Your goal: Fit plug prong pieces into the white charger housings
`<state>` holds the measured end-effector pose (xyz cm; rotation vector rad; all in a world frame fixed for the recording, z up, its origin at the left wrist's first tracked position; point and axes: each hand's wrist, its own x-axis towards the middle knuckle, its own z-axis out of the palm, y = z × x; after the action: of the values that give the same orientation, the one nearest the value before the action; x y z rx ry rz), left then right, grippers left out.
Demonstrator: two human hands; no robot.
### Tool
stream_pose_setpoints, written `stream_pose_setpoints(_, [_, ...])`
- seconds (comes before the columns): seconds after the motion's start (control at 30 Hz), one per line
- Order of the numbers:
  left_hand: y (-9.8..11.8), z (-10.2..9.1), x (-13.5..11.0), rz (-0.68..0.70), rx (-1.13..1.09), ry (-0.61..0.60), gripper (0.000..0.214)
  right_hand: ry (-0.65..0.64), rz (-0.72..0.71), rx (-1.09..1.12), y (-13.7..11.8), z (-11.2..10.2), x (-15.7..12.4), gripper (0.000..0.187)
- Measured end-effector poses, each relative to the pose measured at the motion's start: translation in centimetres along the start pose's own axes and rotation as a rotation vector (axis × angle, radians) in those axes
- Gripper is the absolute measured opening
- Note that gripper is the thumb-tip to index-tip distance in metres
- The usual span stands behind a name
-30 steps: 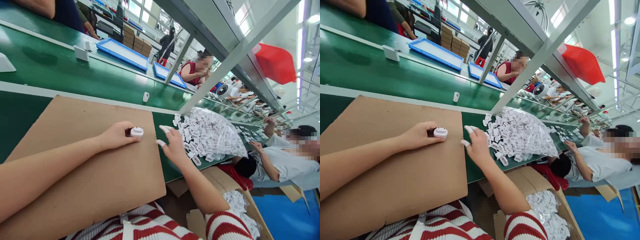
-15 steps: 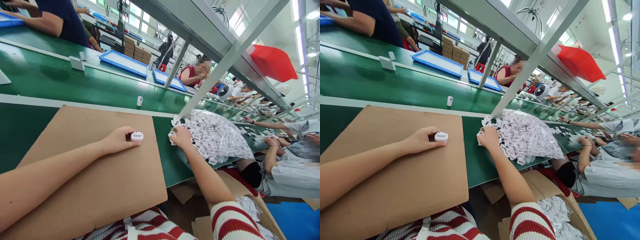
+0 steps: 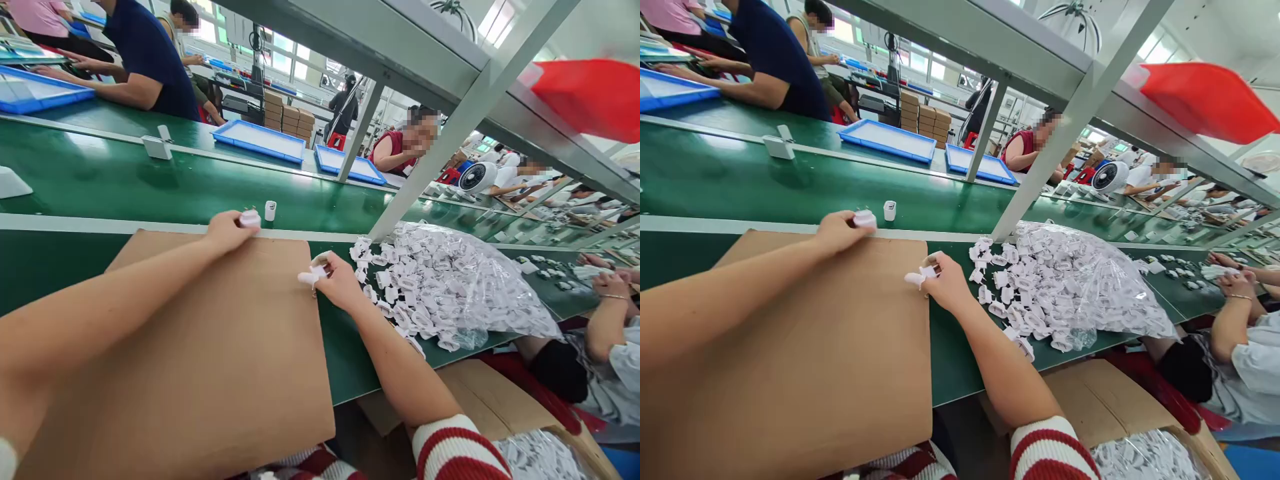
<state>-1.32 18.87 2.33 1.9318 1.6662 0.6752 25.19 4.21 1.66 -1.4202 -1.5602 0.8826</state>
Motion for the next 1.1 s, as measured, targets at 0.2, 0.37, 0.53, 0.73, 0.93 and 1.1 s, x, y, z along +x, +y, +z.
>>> stream_pose_setpoints(0.2, [-1.1,-1.2,5.1,-0.202,0.104,0.194,0.084,-0.220,0.242,0.582,-0.3,-1.2,0.2,0.037])
stream_pose_setpoints(0.37, [0.8,0.3,4.5,0.145,0.181,0.474,0.087,-0.212,0.297,0.838,-1.0,-1.8,0.0,0.028])
stream_pose_setpoints(0.53, [1.7,1.5,6.8,0.246,0.339,0.020,0.083,-0.179,0.328,0.874,-1.0,-1.4,-0.5,0.045])
stream_pose_setpoints(0.73, [1.8,0.1,6.4,0.138,0.337,-0.015,0.059,-0.139,0.255,0.713,-1.0,-0.9,-0.6,0.042])
stream_pose_setpoints(0.93, [3.8,-0.1,-2.6,0.332,0.237,-0.036,0.057,-0.124,0.131,0.413,-1.5,-0.4,-1.6,0.032])
stream_pose_setpoints(1.1, [4.3,2.6,-9.2,0.347,0.129,-0.135,0.053,-0.194,0.063,0.385,-1.1,-0.3,-1.8,0.023])
